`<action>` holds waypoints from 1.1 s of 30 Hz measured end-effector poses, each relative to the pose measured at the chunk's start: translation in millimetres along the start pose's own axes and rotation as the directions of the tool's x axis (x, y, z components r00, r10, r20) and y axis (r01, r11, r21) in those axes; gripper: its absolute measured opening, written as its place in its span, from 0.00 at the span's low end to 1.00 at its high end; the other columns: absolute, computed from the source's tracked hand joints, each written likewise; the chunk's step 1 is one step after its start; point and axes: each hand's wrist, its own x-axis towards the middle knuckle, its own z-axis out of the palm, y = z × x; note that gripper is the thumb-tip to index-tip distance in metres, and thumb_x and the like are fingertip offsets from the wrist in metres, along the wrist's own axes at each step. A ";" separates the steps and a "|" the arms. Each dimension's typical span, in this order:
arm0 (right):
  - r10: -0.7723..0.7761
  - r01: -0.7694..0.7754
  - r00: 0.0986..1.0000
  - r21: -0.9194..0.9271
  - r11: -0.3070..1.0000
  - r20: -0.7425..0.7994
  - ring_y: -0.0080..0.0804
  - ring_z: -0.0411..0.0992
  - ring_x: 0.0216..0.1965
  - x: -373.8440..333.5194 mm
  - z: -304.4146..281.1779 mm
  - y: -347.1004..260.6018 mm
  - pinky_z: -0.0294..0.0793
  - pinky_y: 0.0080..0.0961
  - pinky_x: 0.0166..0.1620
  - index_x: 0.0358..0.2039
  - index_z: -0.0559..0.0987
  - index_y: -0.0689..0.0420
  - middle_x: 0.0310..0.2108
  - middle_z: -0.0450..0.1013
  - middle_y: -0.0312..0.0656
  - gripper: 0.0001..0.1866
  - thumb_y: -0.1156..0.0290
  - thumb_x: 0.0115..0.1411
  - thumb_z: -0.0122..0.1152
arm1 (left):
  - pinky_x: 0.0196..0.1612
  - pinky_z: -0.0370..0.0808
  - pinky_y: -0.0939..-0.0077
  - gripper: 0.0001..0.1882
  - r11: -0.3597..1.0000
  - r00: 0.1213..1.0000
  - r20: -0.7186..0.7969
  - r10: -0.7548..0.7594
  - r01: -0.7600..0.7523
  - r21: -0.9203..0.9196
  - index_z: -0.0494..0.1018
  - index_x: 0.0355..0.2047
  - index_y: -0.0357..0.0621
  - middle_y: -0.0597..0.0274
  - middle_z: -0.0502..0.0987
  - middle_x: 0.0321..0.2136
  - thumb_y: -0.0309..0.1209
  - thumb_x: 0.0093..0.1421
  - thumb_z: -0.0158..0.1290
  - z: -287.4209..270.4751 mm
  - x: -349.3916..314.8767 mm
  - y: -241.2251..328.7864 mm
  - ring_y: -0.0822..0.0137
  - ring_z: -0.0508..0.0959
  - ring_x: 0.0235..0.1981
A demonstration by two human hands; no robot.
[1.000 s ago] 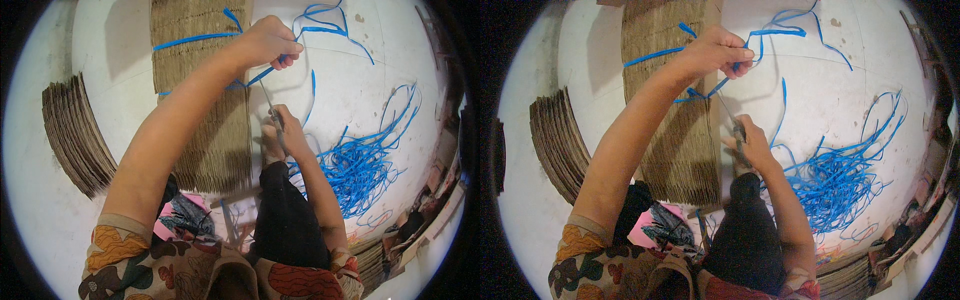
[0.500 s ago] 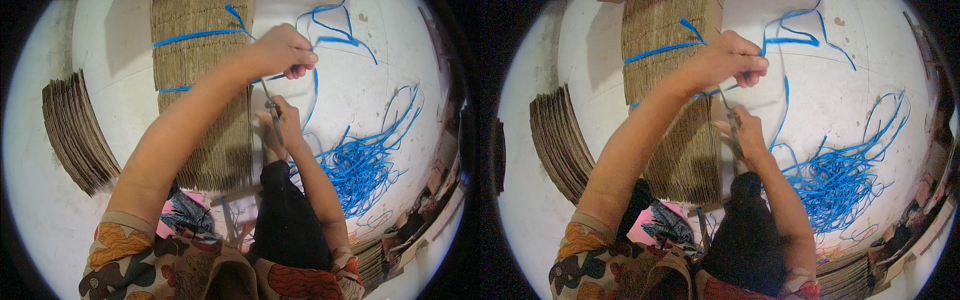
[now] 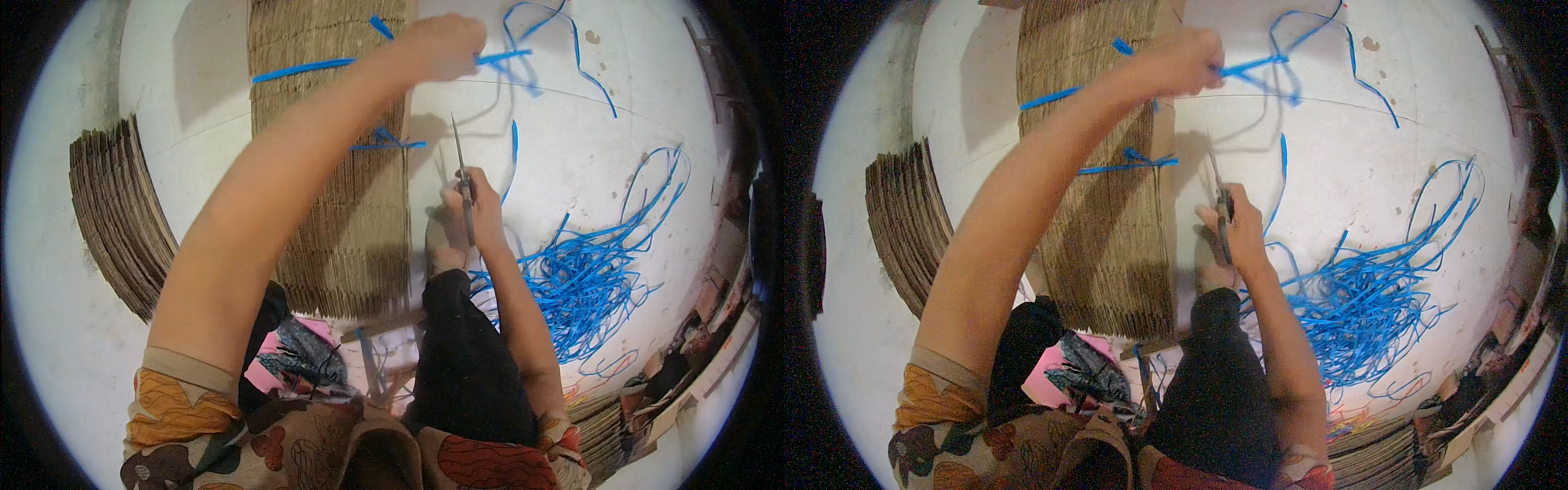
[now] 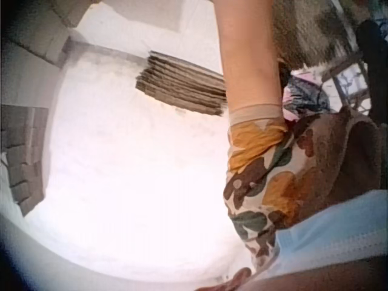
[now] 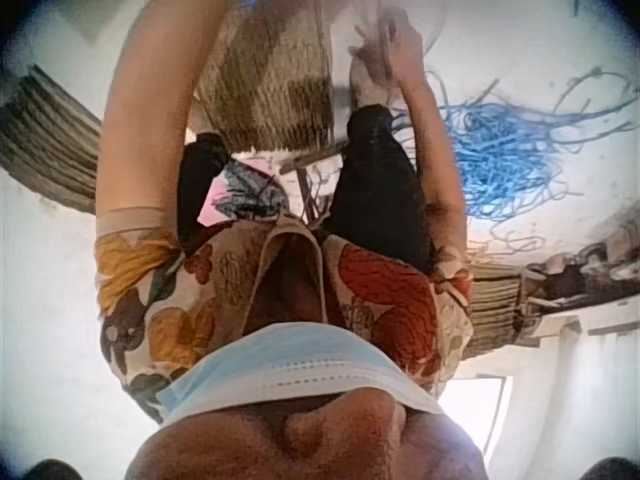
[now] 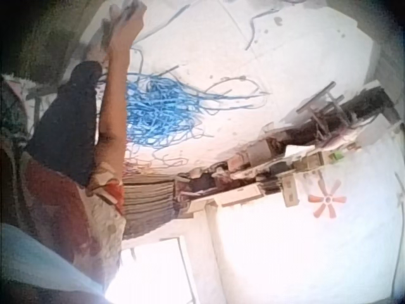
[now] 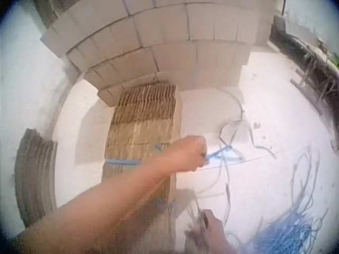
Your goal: The person sits on the floor and bundles stacks of flat cardboard pieces using blue plastic strips. They wrap the strips around the stacks, tie knots, and trim the excess with scissors. The person also ties together loose strips of different colors.
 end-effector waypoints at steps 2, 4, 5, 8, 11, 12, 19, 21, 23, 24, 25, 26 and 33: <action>-0.002 0.002 1.000 0.039 0.999 0.003 0.29 0.58 0.21 11.8 -0.2 -16.5 0.64 0.25 0.27 0.34 0.67 0.61 0.19 0.62 0.42 0.20 0.62 0.48 0.64 | 0.31 0.71 0.65 0.09 0.981 0.970 0.238 -0.041 0.085 -0.176 0.74 0.23 0.35 0.47 0.76 0.25 0.30 0.49 0.49 -52.4 10.6 25.2 0.58 0.77 0.28; -0.075 0.076 0.997 -0.019 0.997 0.026 0.35 0.62 0.23 29.0 0.3 -23.3 0.65 0.28 0.29 0.37 0.67 0.61 0.22 0.65 0.46 0.22 0.62 0.47 0.64 | 0.28 0.70 0.63 0.08 0.987 0.976 0.175 0.127 -0.141 0.071 0.73 0.18 0.33 0.46 0.74 0.19 0.24 0.47 0.45 -35.9 38.1 9.6 0.58 0.75 0.21; -0.064 0.064 0.998 -0.042 0.997 0.020 0.39 0.64 0.23 37.0 -0.8 -25.3 0.66 0.30 0.30 0.37 0.68 0.61 0.23 0.66 0.48 0.22 0.61 0.47 0.64 | 0.27 0.70 0.63 0.08 0.982 0.976 0.108 0.187 -0.189 0.011 0.73 0.17 0.34 0.46 0.73 0.17 0.23 0.45 0.45 -27.0 42.5 10.3 0.58 0.74 0.20; -0.056 0.060 0.998 -0.096 0.994 0.042 0.53 0.69 0.29 58.9 2.6 -49.6 0.67 0.36 0.33 0.36 0.68 0.62 0.25 0.70 0.53 0.23 0.60 0.47 0.64 | 0.24 0.69 0.62 0.06 0.954 0.959 -0.057 0.277 -0.281 -0.105 0.71 0.11 0.36 0.47 0.70 0.13 0.21 0.40 0.45 -25.4 40.0 11.2 0.56 0.71 0.16; -0.089 0.090 0.996 -0.127 0.988 0.014 0.31 0.61 0.21 76.3 11.3 -56.7 0.65 0.27 0.28 0.38 0.68 0.62 0.19 0.65 0.45 0.23 0.60 0.48 0.63 | 0.22 0.68 0.62 0.05 0.946 0.949 -0.063 0.309 -0.313 -0.082 0.68 0.08 0.37 0.47 0.68 0.10 0.21 0.37 0.45 -22.7 43.0 9.2 0.56 0.70 0.14; -0.098 0.099 0.995 -0.130 0.987 0.013 0.32 0.61 0.20 80.2 11.8 -59.1 0.64 0.27 0.27 0.38 0.68 0.62 0.18 0.65 0.45 0.23 0.60 0.48 0.63 | 0.22 0.67 0.62 0.05 0.947 0.947 -0.043 0.320 -0.321 -0.012 0.68 0.08 0.37 0.47 0.68 0.11 0.21 0.36 0.45 -20.3 45.9 6.9 0.56 0.70 0.14; -0.109 0.120 0.992 -0.188 0.975 0.069 0.55 0.69 0.27 93.5 8.6 -78.7 0.67 0.40 0.30 0.33 0.68 0.63 0.21 0.70 0.55 0.22 0.59 0.46 0.64 | 0.19 0.65 0.64 0.05 0.878 0.854 -0.207 0.477 -0.471 0.082 0.68 0.09 0.35 0.45 0.69 0.12 0.22 0.37 0.48 -8.2 47.1 -0.9 0.57 0.69 0.12; -0.163 0.169 0.986 -0.212 0.963 0.043 0.48 0.66 0.24 91.0 9.4 -73.3 0.66 0.37 0.29 0.31 0.70 0.63 0.18 0.68 0.51 0.20 0.60 0.47 0.64 | 0.19 0.65 0.65 0.07 0.891 0.911 -0.231 0.341 -0.392 -0.229 0.69 0.11 0.35 0.50 0.69 0.10 0.23 0.42 0.49 1.1 39.3 28.9 0.59 0.68 0.12; -0.287 0.269 0.957 -0.231 0.935 -0.050 0.34 0.60 0.17 83.1 13.7 -65.1 0.64 0.29 0.26 0.27 0.72 0.62 0.15 0.66 0.44 0.16 0.63 0.47 0.65 | 0.27 0.71 0.63 0.11 0.926 0.949 -0.171 0.266 -0.300 -0.228 0.73 0.23 0.39 0.51 0.74 0.21 0.35 0.49 0.52 -13.8 24.9 51.2 0.57 0.77 0.26; -0.149 0.141 0.989 -0.219 0.965 -0.020 0.39 0.64 0.24 79.3 10.1 -67.4 0.65 0.32 0.31 0.32 0.72 0.61 0.21 0.68 0.47 0.18 0.63 0.46 0.65 | 0.27 0.71 0.61 0.11 0.896 0.789 -0.455 0.412 -0.443 0.041 0.73 0.23 0.38 0.50 0.74 0.20 0.35 0.49 0.51 13.1 33.2 67.1 0.57 0.77 0.26; 0.001 -0.002 1.000 -0.221 0.975 -0.001 0.44 0.67 0.31 75.4 1.6 -74.2 0.67 0.36 0.35 0.37 0.71 0.60 0.28 0.70 0.50 0.20 0.63 0.46 0.64 | 0.28 0.71 0.60 0.09 0.915 0.885 -0.340 0.318 -0.380 -0.135 0.73 0.22 0.39 0.50 0.75 0.21 0.33 0.49 0.50 18.2 22.1 107.8 0.55 0.77 0.27; 0.131 -0.119 0.990 -0.218 0.969 0.044 0.49 0.70 0.38 71.9 1.9 -83.3 0.68 0.40 0.40 0.41 0.70 0.59 0.35 0.72 0.53 0.24 0.63 0.46 0.64 | 0.29 0.72 0.59 0.07 0.892 0.887 -0.342 0.310 -0.395 -0.218 0.73 0.21 0.40 0.49 0.75 0.22 0.31 0.48 0.49 40.7 16.9 137.6 0.54 0.77 0.27; 0.056 -0.106 0.990 -0.417 0.903 -0.129 0.52 0.68 0.38 57.3 -4.8 21.3 0.68 0.38 0.41 0.44 0.68 0.66 0.35 0.69 0.54 0.25 0.76 0.43 0.60 | 0.40 0.69 0.56 0.20 0.868 0.904 -0.031 0.425 -0.418 -0.267 0.70 0.39 0.32 0.42 0.70 0.41 0.31 0.46 0.53 75.3 -71.7 185.7 0.52 0.72 0.41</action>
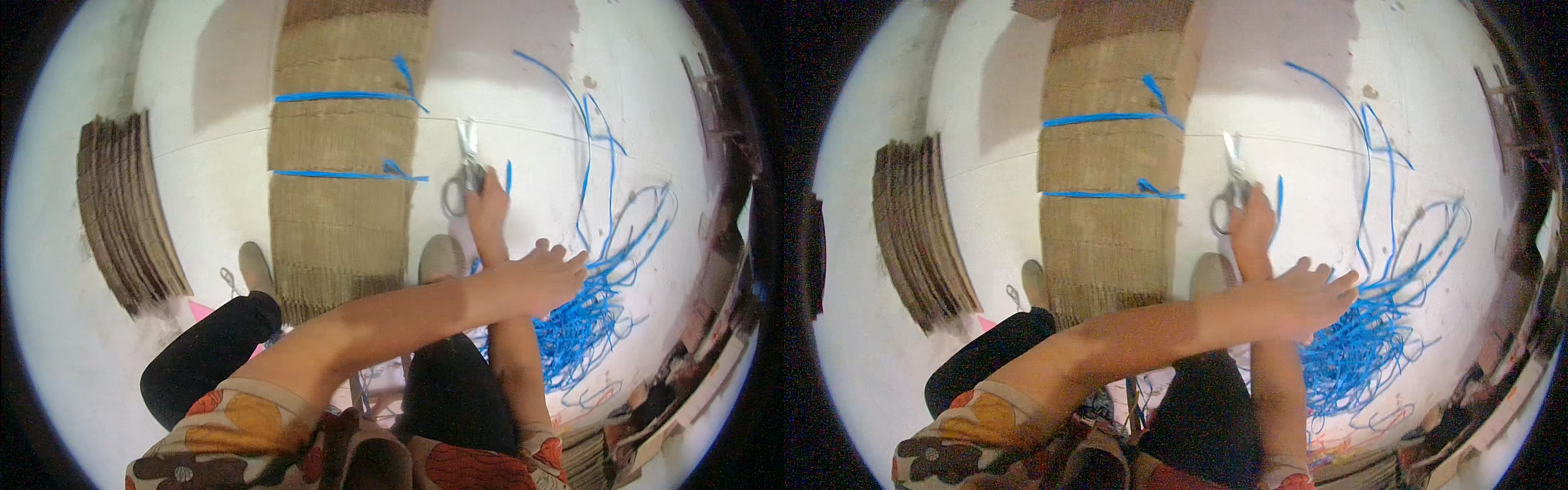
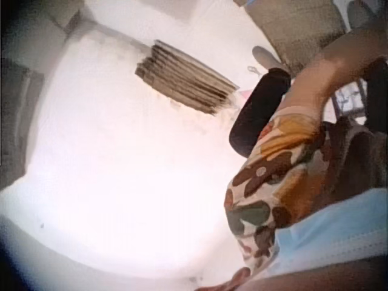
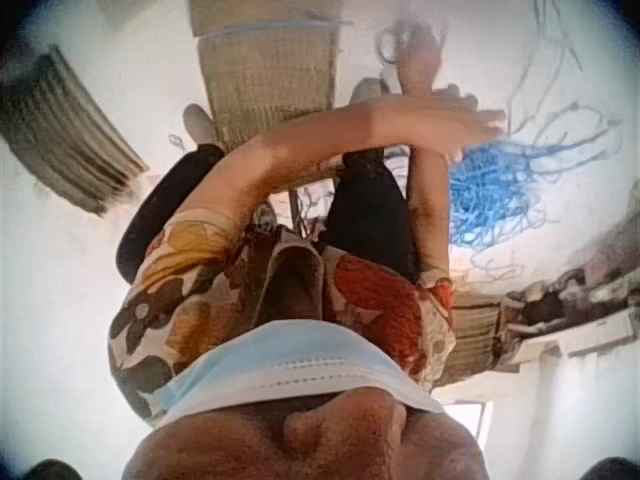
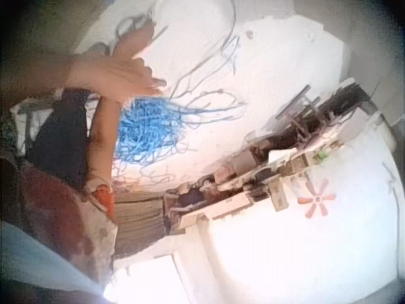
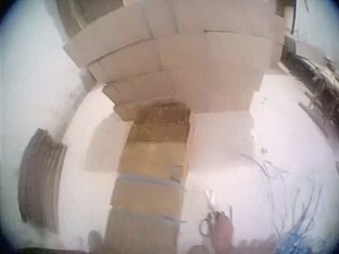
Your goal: The person sits on the floor and bundles stacks of flat cardboard pieces using blue plastic strips. They wrap the strips around the stacks, tie knots, and trim the excess with scissors. The person also ties together loose strips of different colors.
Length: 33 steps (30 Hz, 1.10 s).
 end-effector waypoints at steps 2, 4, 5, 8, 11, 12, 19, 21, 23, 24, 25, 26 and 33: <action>0.040 -0.046 0.999 -0.200 0.979 -0.032 0.50 0.69 0.38 -13.0 -31.8 -11.3 0.69 0.38 0.38 0.44 0.69 0.65 0.33 0.70 0.53 0.18 0.78 0.50 0.52 | 0.43 0.68 0.56 0.26 0.983 0.990 -0.126 -0.061 0.038 -0.177 0.67 0.44 0.33 0.43 0.69 0.42 0.33 0.44 0.56 -22.4 -27.9 -25.5 0.51 0.71 0.42; -0.154 0.140 0.978 -0.106 0.984 -0.138 0.46 0.69 0.39 -19.3 -24.2 -24.9 0.69 0.35 0.40 0.46 0.69 0.63 0.35 0.71 0.53 0.18 0.73 0.53 0.52 | 0.47 0.67 0.63 0.29 0.945 0.730 -0.606 -0.316 0.298 -0.134 0.65 0.46 0.38 0.45 0.68 0.44 0.33 0.43 0.57 -65.1 -104.3 -55.2 0.48 0.68 0.45; -0.225 0.207 0.950 -0.104 0.973 -0.216 0.45 0.69 0.39 -21.5 -28.3 -25.2 0.69 0.34 0.41 0.47 0.69 0.62 0.35 0.71 0.52 0.19 0.70 0.54 0.51 | 0.50 0.65 0.67 0.30 0.698 0.544 -0.457 -0.703 0.648 -0.303 0.64 0.50 0.41 0.47 0.68 0.46 0.31 0.44 0.56 -101.3 -138.5 -66.7 0.51 0.68 0.48; 0.030 -0.004 0.999 0.519 0.855 -0.041 0.35 0.68 0.41 -15.1 -31.1 -70.8 0.68 0.34 0.42 0.49 0.68 0.59 0.41 0.70 0.45 0.24 0.57 0.56 0.51 | 0.56 0.58 0.62 0.42 0.602 0.126 -0.749 -0.651 0.686 -0.408 0.53 0.58 0.35 0.42 0.55 0.57 0.46 0.50 0.55 -131.8 -271.4 -147.2 0.51 0.57 0.58; 0.150 -0.378 0.924 0.779 0.501 0.352 0.32 0.65 0.45 14.9 -12.8 -84.9 0.66 0.36 0.41 0.50 0.67 0.55 0.45 0.65 0.41 0.26 0.51 0.58 0.49 | 0.59 0.54 0.65 0.50 0.396 0.100 -0.395 -0.913 0.444 -0.804 0.49 0.58 0.30 0.40 0.54 0.58 0.53 0.47 0.56 -135.4 -301.1 -182.6 0.52 0.55 0.60; 0.152 -0.420 0.904 0.759 0.498 0.400 0.32 0.65 0.45 22.8 -6.4 -89.7 0.66 0.36 0.41 0.50 0.67 0.55 0.45 0.66 0.41 0.26 0.50 0.57 0.49 | 0.58 0.54 0.65 0.51 0.340 0.143 -0.309 -0.940 0.391 -0.855 0.49 0.58 0.30 0.40 0.54 0.58 0.54 0.46 0.57 -134.4 -297.0 -187.8 0.52 0.54 0.60; 0.126 -0.452 0.892 0.855 0.254 0.434 0.36 0.68 0.46 31.2 31.6 -122.9 0.69 0.34 0.46 0.50 0.66 0.58 0.46 0.69 0.45 0.24 0.54 0.60 0.44 | 0.57 0.57 0.63 0.52 0.442 0.267 -0.362 -0.893 0.369 -0.818 0.52 0.57 0.30 0.41 0.62 0.53 0.47 0.39 0.63 -93.2 -261.2 -183.6 0.50 0.63 0.54; 0.155 -0.431 0.900 0.886 0.168 0.408 0.38 0.68 0.47 2.5 3.8 -132.3 0.69 0.33 0.49 0.51 0.65 0.59 0.48 0.68 0.45 0.23 0.57 0.61 0.43 | 0.58 0.56 0.64 0.53 0.492 0.337 -0.387 -0.858 0.325 -0.808 0.51 0.57 0.30 0.40 0.59 0.55 0.48 0.37 0.64 -109.0 -254.7 -160.4 0.51 0.60 0.57; 0.241 -0.448 0.882 0.880 0.158 0.406 0.39 0.68 0.48 -24.9 -21.6 -132.8 0.68 0.34 0.49 0.52 0.65 0.60 0.49 0.67 0.45 0.22 0.59 0.61 0.43 | 0.60 0.54 0.64 0.55 0.511 0.419 -0.327 -0.847 0.473 -0.718 0.50 0.57 0.30 0.38 0.55 0.57 0.47 0.35 0.64 -134.4 -257.1 -121.2 0.51 0.56 0.59; 0.283 -0.451 0.872 0.879 0.152 0.399 0.40 0.67 0.48 -38.8 -37.6 -131.5 0.68 0.34 0.50 0.52 0.64 0.60 0.49 0.67 0.45 0.22 0.61 0.61 0.43 | 0.60 0.53 0.64 0.54 0.541 0.445 -0.333 -0.831 0.509 -0.669 0.50 0.57 0.30 0.38 0.55 0.57 0.47 0.35 0.64 -141.7 -252.2 -100.0 0.50 0.56 0.59; 0.323 -0.419 0.877 0.895 0.154 0.355 0.40 0.68 0.47 -55.3 -54.3 -151.2 0.69 0.34 0.49 0.51 0.65 0.61 0.49 0.67 0.46 0.22 0.62 0.61 0.43 | 0.60 0.53 0.64 0.54 0.584 0.467 -0.361 -0.807 0.546 -0.600 0.51 0.57 0.31 0.38 0.55 0.57 0.46 0.35 0.63 -154.4 -245.5 -79.4 0.49 0.55 0.59; 0.297 -0.417 0.885 0.894 0.161 0.360 0.40 0.67 0.48 -71.6 -65.3 -159.3 0.68 0.35 0.50 0.52 0.64 0.61 0.50 0.66 0.46 0.22 0.61 0.61 0.41 | 0.60 0.53 0.63 0.53 0.612 0.491 -0.367 -0.790 0.590 -0.527 0.51 0.57 0.31 0.38 0.54 0.57 0.46 0.36 0.63 -165.8 -240.1 -60.8 0.49 0.55 0.59; 0.314 -0.263 0.927 0.953 0.152 0.206 0.39 0.66 0.48 -146.5 -174.3 -255.2 0.67 0.36 0.51 0.51 0.65 0.61 0.50 0.66 0.46 0.23 0.59 0.62 0.40 | 0.60 0.53 0.62 0.52 0.650 0.613 -0.224 -0.757 0.673 -0.353 0.51 0.57 0.34 0.42 0.55 0.57 0.47 0.36 0.63 -334.5 -183.2 67.2 0.49 0.54 0.59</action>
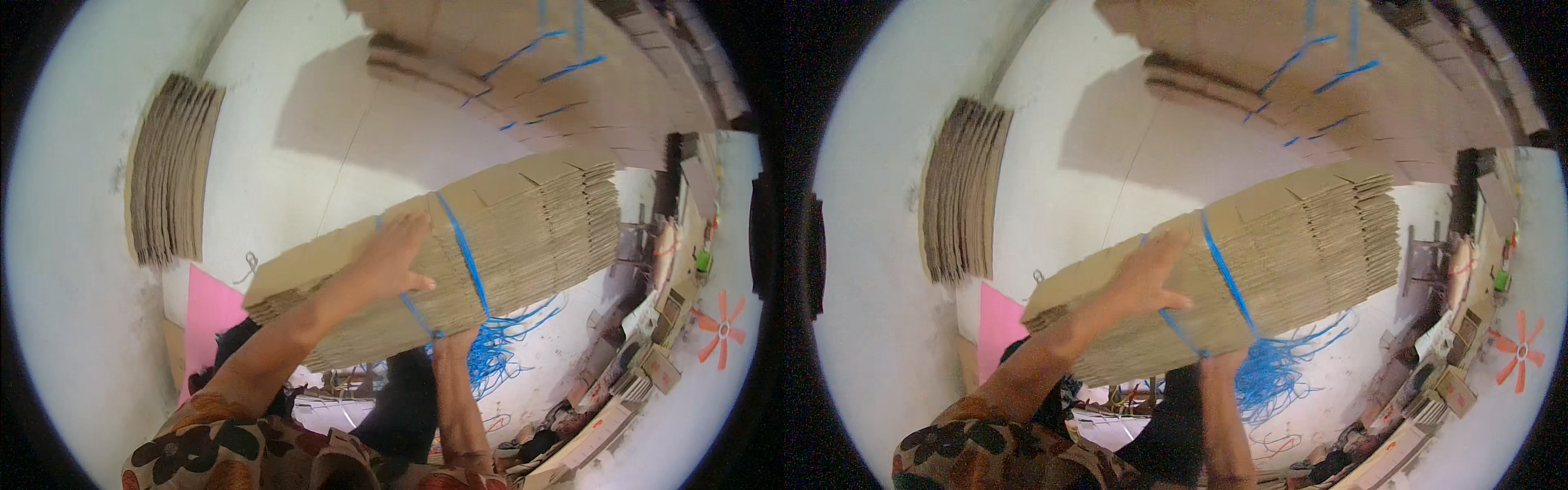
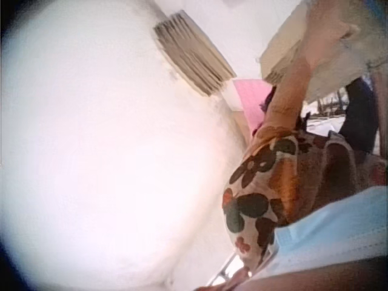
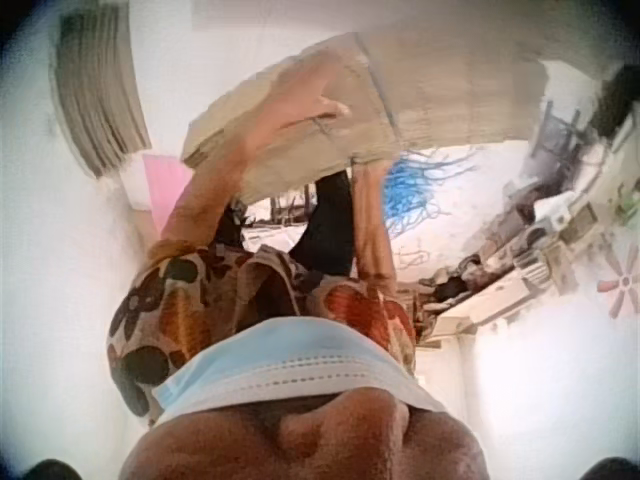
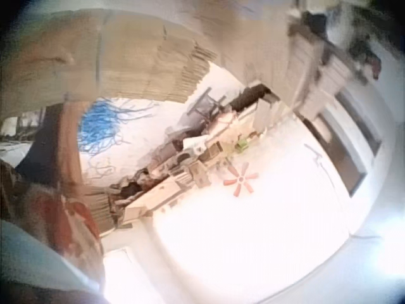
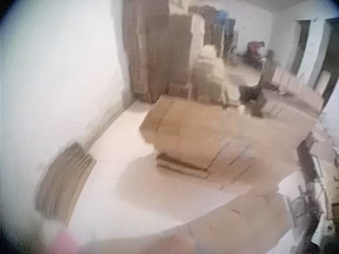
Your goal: The person sits on the floor and bundles stacks of flat cardboard pieces using blue plastic strips. They wrap the strips around the stacks, tie knots, and trim the excess with scissors. The person also ties together loose strips of different colors.
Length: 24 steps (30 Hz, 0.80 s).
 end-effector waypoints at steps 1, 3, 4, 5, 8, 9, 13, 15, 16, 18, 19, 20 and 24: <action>-0.025 0.024 1.000 0.063 0.998 0.016 0.39 0.66 0.48 -13.9 10.7 -16.9 0.68 0.36 0.50 0.51 0.66 0.61 0.49 0.66 0.46 0.23 0.59 0.62 0.40 | 0.59 0.54 0.61 0.53 0.998 0.999 -0.020 0.046 -0.045 0.053 0.52 0.57 0.35 0.43 0.55 0.57 0.47 0.35 0.63 -13.6 2.2 20.5 0.50 0.56 0.59; 0.085 -0.081 0.996 0.332 0.940 0.001 0.40 0.68 0.46 -30.6 66.6 -60.0 0.69 0.37 0.48 0.47 0.68 0.62 0.46 0.68 0.47 0.21 0.61 0.60 0.41 | 0.57 0.57 0.61 0.50 0.981 0.993 -0.077 0.090 -0.075 0.181 0.56 0.56 0.39 0.45 0.59 0.55 0.48 0.34 0.64 -60.1 11.9 68.6 0.51 0.60 0.57; 0.115 -0.119 0.993 0.392 0.912 0.034 0.40 0.68 0.46 -35.3 87.2 -72.1 0.69 0.38 0.48 0.48 0.68 0.62 0.46 0.68 0.47 0.21 0.61 0.60 0.41 | 0.56 0.60 0.62 0.48 0.966 0.989 -0.107 0.104 -0.074 0.249 0.59 0.55 0.41 0.47 0.63 0.53 0.48 0.34 0.63 -93.5 15.2 90.5 0.51 0.63 0.55; 0.124 -0.133 0.991 0.444 0.886 0.049 0.40 0.68 0.46 -38.6 104.8 -86.7 0.69 0.38 0.48 0.48 0.67 0.62 0.46 0.69 0.46 0.21 0.60 0.60 0.42 | 0.54 0.62 0.63 0.46 0.976 0.994 -0.083 0.074 -0.055 0.212 0.60 0.54 0.43 0.48 0.66 0.50 0.47 0.33 0.64 -126.5 22.4 113.9 0.52 0.65 0.52; 0.093 -0.128 0.991 0.454 0.882 0.099 0.36 0.65 0.49 -43.2 161.9 -133.0 0.66 0.36 0.50 0.50 0.67 0.56 0.49 0.66 0.41 0.22 0.57 0.60 0.43 | 0.48 0.67 0.67 0.42 0.945 0.953 -0.120 0.278 -0.248 0.214 0.64 0.50 0.45 0.50 0.72 0.43 0.42 0.33 0.65 -203.0 50.8 168.2 0.54 0.72 0.45; 0.135 -0.205 0.974 0.457 0.865 0.182 0.36 0.62 0.52 -39.6 178.2 -147.6 0.65 0.37 0.52 0.52 0.65 0.54 0.53 0.63 0.41 0.23 0.56 0.60 0.43 | 0.47 0.67 0.69 0.40 0.927 0.946 -0.137 0.293 -0.245 0.284 0.66 0.49 0.44 0.52 0.73 0.42 0.41 0.33 0.65 -224.6 63.6 186.0 0.59 0.72 0.44; 0.186 -0.294 0.948 0.482 0.825 0.258 0.27 0.64 0.43 -18.0 246.1 -206.7 0.64 0.37 0.45 0.43 0.69 0.48 0.37 0.68 0.34 0.17 0.53 0.58 0.48 | 0.33 0.70 0.75 0.31 0.950 0.954 -0.079 0.291 -0.278 0.142 0.71 0.40 0.37 0.64 0.73 0.31 0.41 0.38 0.63 -297.8 132.0 233.3 0.73 0.72 0.30; 0.205 -0.297 0.952 0.525 0.798 0.228 0.25 0.64 0.42 -0.7 274.6 -237.5 0.64 0.37 0.44 0.45 0.69 0.46 0.36 0.67 0.32 0.16 0.54 0.58 0.48 | 0.33 0.69 0.78 0.30 0.952 0.966 -0.041 0.256 -0.245 0.181 0.71 0.40 0.36 0.64 0.72 0.32 0.42 0.38 0.64 -321.2 173.5 259.5 0.73 0.71 0.31; 0.210 -0.304 0.951 0.545 0.781 0.228 0.25 0.64 0.41 9.7 290.9 -249.6 0.65 0.37 0.44 0.45 0.69 0.45 0.35 0.67 0.32 0.16 0.55 0.58 0.49 | 0.33 0.69 0.79 0.31 0.940 0.957 -0.038 0.288 -0.275 0.204 0.71 0.40 0.36 0.65 0.72 0.31 0.43 0.37 0.64 -335.1 197.0 265.3 0.73 0.71 0.32; 0.158 -0.268 0.959 0.580 0.769 0.234 0.23 0.63 0.38 35.6 313.0 -256.6 0.65 0.36 0.42 0.47 0.68 0.43 0.34 0.66 0.30 0.17 0.56 0.58 0.50 | 0.32 0.68 0.79 0.33 0.936 0.955 0.007 0.295 -0.291 0.199 0.71 0.41 0.36 0.66 0.72 0.30 0.44 0.36 0.64 -354.2 240.4 272.3 0.74 0.71 0.32; 0.115 -0.231 0.968 0.600 0.766 0.225 0.22 0.63 0.37 53.1 323.4 -265.3 0.66 0.35 0.41 0.48 0.68 0.42 0.33 0.66 0.29 0.17 0.57 0.58 0.50 | 0.32 0.67 0.80 0.34 0.940 0.956 0.044 0.291 -0.294 0.175 0.71 0.41 0.36 0.67 0.72 0.30 0.44 0.36 0.64 -360.4 264.4 282.4 0.74 0.70 0.31; 0.154 -0.244 0.968 0.596 0.765 0.199 0.20 0.62 0.34 51.2 326.0 -271.7 0.65 0.31 0.38 0.49 0.67 0.39 0.33 0.65 0.26 0.17 0.58 0.58 0.51 | 0.31 0.67 0.80 0.35 0.952 0.963 0.063 0.262 -0.269 0.145 0.71 0.42 0.35 0.67 0.72 0.29 0.45 0.35 0.64 -359.8 272.2 275.4 0.74 0.70 0.31; 0.067 -0.148 0.986 0.635 0.758 0.150 0.18 0.61 0.33 71.6 345.3 -286.5 0.60 0.23 0.38 0.49 0.67 0.39 0.34 0.65 0.23 0.18 0.59 0.57 0.52 | 0.29 0.64 0.80 0.36 0.892 0.902 0.225 0.368 -0.411 0.188 0.72 0.41 0.34 0.68 0.71 0.27 0.45 0.34 0.65 -375.4 348.0 270.9 0.76 0.69 0.29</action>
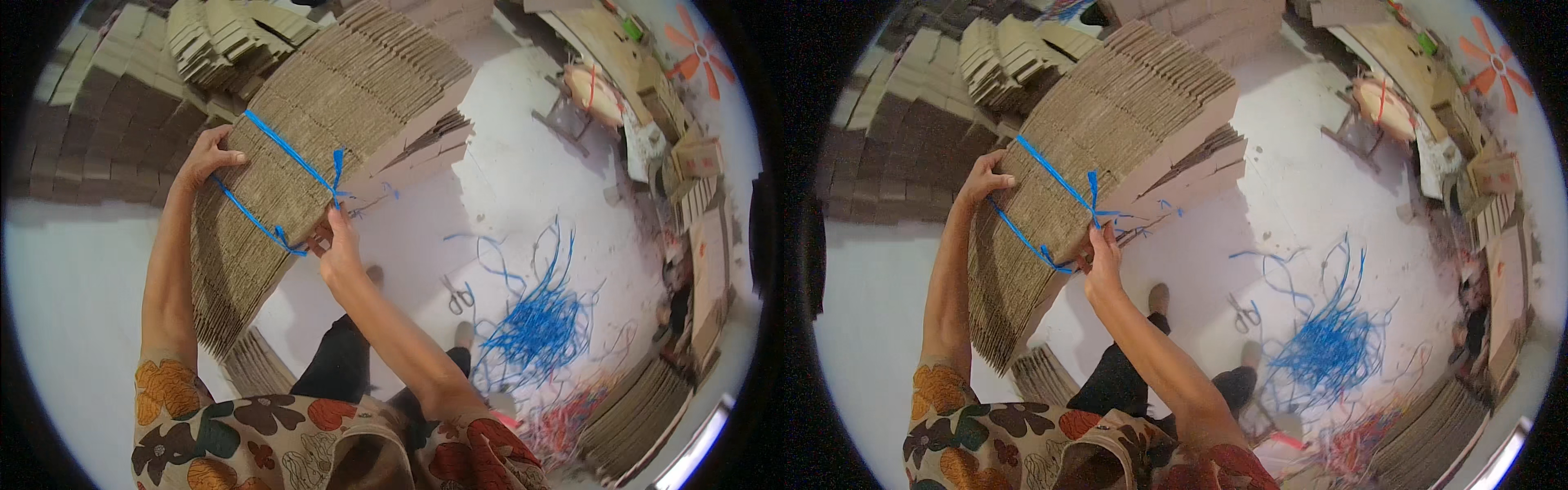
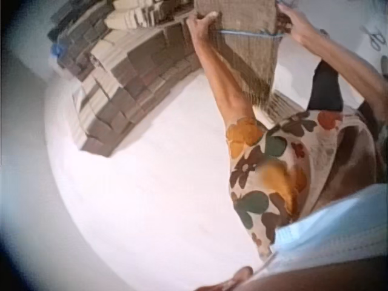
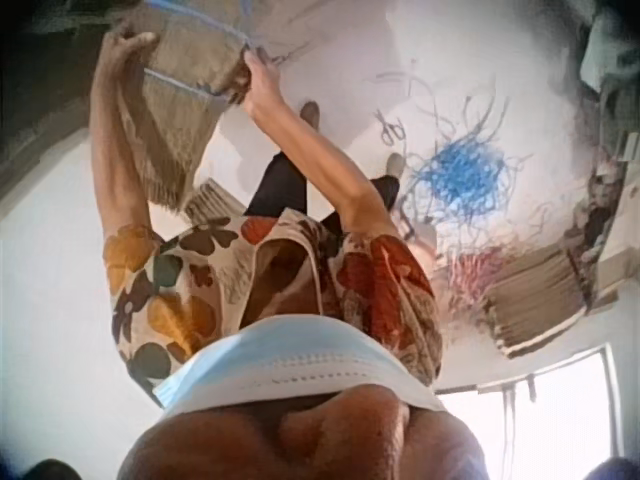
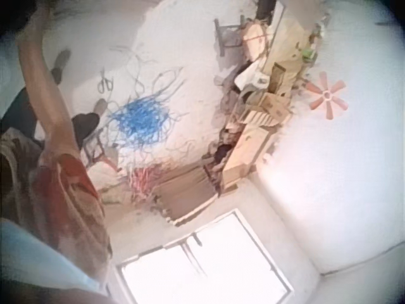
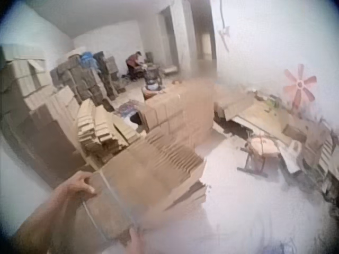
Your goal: The person sits on the floor and bundles stacks of flat cardboard pieces using blue plastic strips. They wrap the strips around the stacks, tie knots, and trim the excess with scissors. The person also ties together loose strips of different colors.
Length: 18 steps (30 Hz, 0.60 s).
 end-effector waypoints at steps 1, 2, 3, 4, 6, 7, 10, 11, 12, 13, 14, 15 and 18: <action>-0.038 0.038 0.999 0.020 0.999 0.002 0.17 0.61 0.33 6.9 2.4 -0.2 0.60 0.23 0.38 0.51 0.66 0.39 0.35 0.65 0.23 0.20 0.59 0.57 0.53 | 0.30 0.64 0.80 0.36 0.999 0.999 0.037 -0.022 0.023 -0.027 0.72 0.41 0.34 0.68 0.71 0.26 0.45 0.34 0.65 1.2 14.4 2.7 0.76 0.68 0.28; -0.078 0.077 0.997 0.033 0.996 0.009 0.17 0.61 0.33 15.4 3.1 1.5 0.60 0.23 0.38 0.52 0.64 0.39 0.35 0.65 0.22 0.22 0.58 0.57 0.53 | 0.30 0.64 0.80 0.36 0.998 0.997 0.067 -0.040 0.043 -0.053 0.72 0.41 0.35 0.69 0.71 0.26 0.45 0.33 0.65 4.6 24.8 5.6 0.76 0.68 0.28; -0.117 0.116 0.993 0.044 0.992 0.017 0.17 0.61 0.34 22.1 2.5 4.9 0.60 0.22 0.38 0.53 0.63 0.40 0.35 0.65 0.22 0.24 0.57 0.56 0.54 | 0.30 0.64 0.80 0.36 0.995 0.994 0.094 -0.059 0.066 -0.079 0.72 0.40 0.35 0.69 0.71 0.26 0.46 0.32 0.66 9.4 33.9 7.6 0.76 0.68 0.27; -0.102 0.103 0.994 0.043 0.994 -0.039 0.17 0.61 0.34 25.3 2.6 11.2 0.60 0.23 0.38 0.59 0.57 0.40 0.35 0.65 0.22 0.32 0.56 0.55 0.56 | 0.31 0.64 0.80 0.37 0.994 0.996 0.073 -0.041 0.048 -0.093 0.72 0.41 0.35 0.69 0.71 0.26 0.46 0.32 0.66 15.1 37.6 11.1 0.76 0.68 0.27; -0.120 0.122 0.992 0.084 0.989 -0.027 0.17 0.60 0.34 33.3 1.7 20.4 0.61 0.23 0.37 0.61 0.53 0.40 0.35 0.65 0.23 0.35 0.56 0.55 0.56 | 0.32 0.65 0.81 0.37 0.996 0.996 0.079 -0.038 0.043 -0.073 0.71 0.41 0.35 0.68 0.71 0.26 0.45 0.32 0.66 17.9 50.5 5.6 0.76 0.69 0.28; -0.123 0.125 0.992 0.106 0.987 -0.020 0.17 0.60 0.33 36.2 3.1 24.5 0.61 0.24 0.36 0.62 0.51 0.40 0.35 0.64 0.23 0.37 0.56 0.55 0.56 | 0.32 0.65 0.81 0.37 0.997 0.996 0.080 -0.042 0.047 -0.060 0.71 0.42 0.35 0.68 0.71 0.27 0.45 0.33 0.65 17.3 54.8 1.8 0.75 0.69 0.28; -0.107 0.113 0.993 0.133 0.985 -0.051 0.19 0.61 0.33 52.0 -1.4 31.7 0.63 0.25 0.35 0.62 0.50 0.42 0.34 0.64 0.25 0.38 0.57 0.55 0.56 | 0.36 0.66 0.80 0.37 0.990 0.977 0.165 -0.136 0.129 0.051 0.70 0.43 0.33 0.67 0.71 0.27 0.43 0.34 0.65 18.7 70.7 -23.2 0.73 0.69 0.29; -0.118 0.126 0.990 0.118 0.985 -0.071 0.19 0.61 0.33 58.0 -3.1 31.5 0.63 0.25 0.35 0.63 0.49 0.42 0.34 0.64 0.25 0.38 0.58 0.55 0.56 | 0.36 0.66 0.80 0.37 0.991 0.982 0.137 -0.130 0.133 -0.016 0.69 0.43 0.32 0.66 0.71 0.27 0.43 0.34 0.65 23.3 73.2 -28.2 0.72 0.69 0.30; -0.129 0.138 0.987 0.103 0.985 -0.091 0.20 0.61 0.33 64.0 -6.1 30.4 0.64 0.26 0.35 0.63 0.48 0.43 0.33 0.64 0.25 0.38 0.58 0.55 0.56 | 0.37 0.65 0.80 0.37 0.987 0.986 0.108 -0.126 0.136 -0.083 0.69 0.44 0.32 0.65 0.71 0.28 0.42 0.35 0.65 31.1 73.6 -33.3 0.72 0.69 0.30; -0.127 0.136 0.987 0.091 0.986 -0.102 0.20 0.61 0.33 65.6 -9.6 31.6 0.65 0.26 0.35 0.63 0.48 0.44 0.33 0.65 0.26 0.38 0.58 0.55 0.56 | 0.38 0.65 0.80 0.38 0.980 0.988 0.070 -0.136 0.144 -0.140 0.68 0.44 0.31 0.65 0.71 0.28 0.42 0.35 0.65 36.8 67.9 -38.5 0.71 0.70 0.31; -0.131 0.139 0.987 0.086 0.987 -0.096 0.22 0.62 0.33 68.1 -9.9 32.2 0.66 0.28 0.36 0.63 0.47 0.45 0.34 0.65 0.28 0.39 0.60 0.55 0.55 | 0.41 0.66 0.79 0.38 0.998 0.998 0.039 -0.051 0.052 -0.032 0.67 0.45 0.30 0.62 0.72 0.31 0.42 0.36 0.65 31.5 75.7 -55.0 0.71 0.70 0.34; -0.122 0.129 0.989 0.095 0.987 -0.082 0.22 0.62 0.33 71.0 -11.1 34.1 0.66 0.28 0.36 0.63 0.47 0.45 0.35 0.65 0.29 0.39 0.61 0.55 0.55 | 0.41 0.66 0.79 0.39 0.995 0.997 0.065 -0.046 0.052 -0.083 0.66 0.46 0.30 0.62 0.72 0.32 0.42 0.36 0.65 26.3 76.8 -71.3 0.70 0.71 0.35; -0.116 0.123 0.991 0.107 0.987 -0.066 0.24 0.63 0.35 73.2 -20.6 28.1 0.66 0.28 0.36 0.63 0.47 0.45 0.35 0.65 0.31 0.39 0.61 0.55 0.56 | 0.44 0.66 0.77 0.41 0.985 0.988 0.139 -0.060 0.082 -0.154 0.65 0.49 0.32 0.61 0.72 0.36 0.42 0.36 0.65 36.2 78.4 -54.0 0.70 0.71 0.37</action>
